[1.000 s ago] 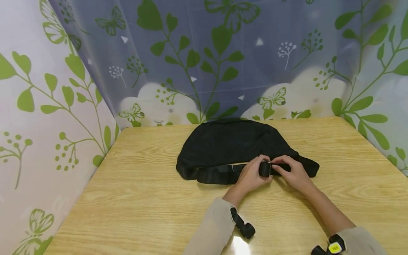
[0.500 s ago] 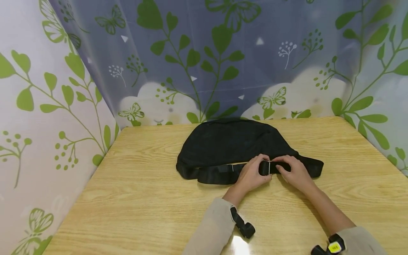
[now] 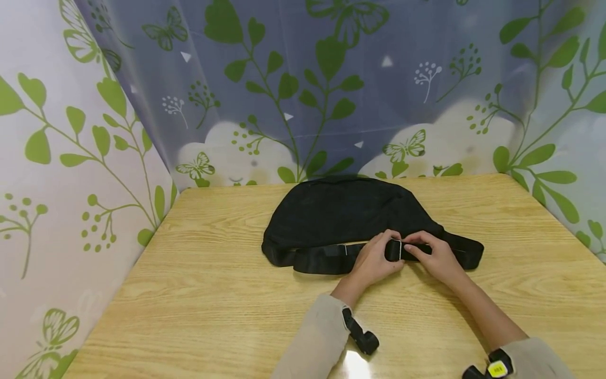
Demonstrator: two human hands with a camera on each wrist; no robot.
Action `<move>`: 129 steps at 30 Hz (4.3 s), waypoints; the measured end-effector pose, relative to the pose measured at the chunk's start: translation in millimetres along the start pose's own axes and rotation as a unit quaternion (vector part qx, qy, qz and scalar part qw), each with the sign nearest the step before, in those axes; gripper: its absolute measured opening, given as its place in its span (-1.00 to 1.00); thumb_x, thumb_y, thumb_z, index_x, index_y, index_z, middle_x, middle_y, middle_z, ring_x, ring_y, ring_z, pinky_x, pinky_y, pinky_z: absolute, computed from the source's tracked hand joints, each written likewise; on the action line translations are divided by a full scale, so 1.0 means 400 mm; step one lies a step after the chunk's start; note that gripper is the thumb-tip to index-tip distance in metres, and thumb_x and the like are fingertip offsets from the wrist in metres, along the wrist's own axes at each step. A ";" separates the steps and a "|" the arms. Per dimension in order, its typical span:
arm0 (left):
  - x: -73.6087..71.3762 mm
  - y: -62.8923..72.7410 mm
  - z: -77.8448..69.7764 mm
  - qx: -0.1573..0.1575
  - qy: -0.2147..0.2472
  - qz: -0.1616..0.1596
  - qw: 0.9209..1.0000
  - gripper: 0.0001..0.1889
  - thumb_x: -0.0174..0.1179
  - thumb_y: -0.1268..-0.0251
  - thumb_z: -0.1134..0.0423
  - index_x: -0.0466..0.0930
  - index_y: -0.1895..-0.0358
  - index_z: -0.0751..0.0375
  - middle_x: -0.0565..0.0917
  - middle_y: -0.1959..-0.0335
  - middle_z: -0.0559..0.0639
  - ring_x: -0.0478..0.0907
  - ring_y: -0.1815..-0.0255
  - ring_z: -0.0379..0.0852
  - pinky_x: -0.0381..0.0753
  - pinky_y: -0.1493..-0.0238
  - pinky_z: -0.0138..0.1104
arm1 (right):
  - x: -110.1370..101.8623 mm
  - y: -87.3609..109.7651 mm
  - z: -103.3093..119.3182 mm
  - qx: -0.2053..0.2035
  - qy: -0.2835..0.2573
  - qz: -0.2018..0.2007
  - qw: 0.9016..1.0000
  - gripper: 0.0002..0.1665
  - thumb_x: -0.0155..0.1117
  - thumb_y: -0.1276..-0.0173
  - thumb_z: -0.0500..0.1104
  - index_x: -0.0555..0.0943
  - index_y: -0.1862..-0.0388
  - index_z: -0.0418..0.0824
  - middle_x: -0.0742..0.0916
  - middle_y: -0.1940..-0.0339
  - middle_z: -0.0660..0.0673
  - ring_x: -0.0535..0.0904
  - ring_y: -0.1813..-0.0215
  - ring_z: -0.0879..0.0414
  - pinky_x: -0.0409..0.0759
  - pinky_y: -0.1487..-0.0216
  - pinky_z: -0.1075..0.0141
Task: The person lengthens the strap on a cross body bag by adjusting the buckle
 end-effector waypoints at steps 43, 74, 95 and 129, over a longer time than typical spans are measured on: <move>-0.012 0.001 -0.008 0.001 -0.029 -0.025 0.999 -0.54 0.36 0.03 0.10 0.39 0.03 -0.10 0.46 0.27 -0.22 0.33 0.36 -0.32 0.28 0.39 -0.53 | -0.038 -0.001 -0.025 0.039 0.152 -0.064 0.985 -0.89 0.32 -0.15 -0.30 0.62 0.31 -0.28 0.66 0.36 -0.19 0.47 0.23 -0.14 0.39 0.22 -0.03; 0.000 -0.001 0.025 -0.084 -0.057 -0.022 0.995 -0.41 0.38 0.03 0.16 0.37 -0.14 -0.01 0.55 0.08 -0.12 0.47 0.10 -0.22 0.41 0.13 -0.38 | -0.065 0.008 -0.040 0.083 0.151 -0.116 0.978 -0.92 0.29 -0.18 -0.32 0.63 0.32 -0.29 0.64 0.37 -0.24 0.50 0.20 -0.19 0.39 0.22 -0.05; -0.001 -0.005 0.012 -0.037 -0.134 -0.007 0.990 -0.52 0.36 -0.02 0.10 0.50 -0.07 0.04 0.57 0.12 -0.14 0.45 0.11 -0.21 0.38 0.07 -0.42 | 0.004 0.000 0.021 -0.131 0.110 -0.002 0.985 -0.27 0.56 0.18 -0.19 0.55 -0.08 -0.18 0.62 0.03 -0.13 0.41 -0.07 -0.09 0.22 -0.01 -0.05; -0.043 0.002 0.028 -0.075 0.010 -0.134 0.988 -0.87 0.07 -0.32 0.24 0.62 0.19 0.09 0.62 0.29 -0.16 0.45 0.28 -0.22 0.40 0.25 -0.43 | -0.013 0.005 0.029 -0.130 0.059 -0.046 0.989 -0.25 0.55 0.21 -0.33 0.56 -0.09 -0.22 0.62 0.03 -0.15 0.45 -0.05 -0.02 0.20 -0.12 0.53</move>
Point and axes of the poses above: each hand's wrist, its own y-axis away from the middle knuckle, its own x-axis out of the palm, z = x × y, the point moved 7 cm from there along -y, towards the middle knuckle
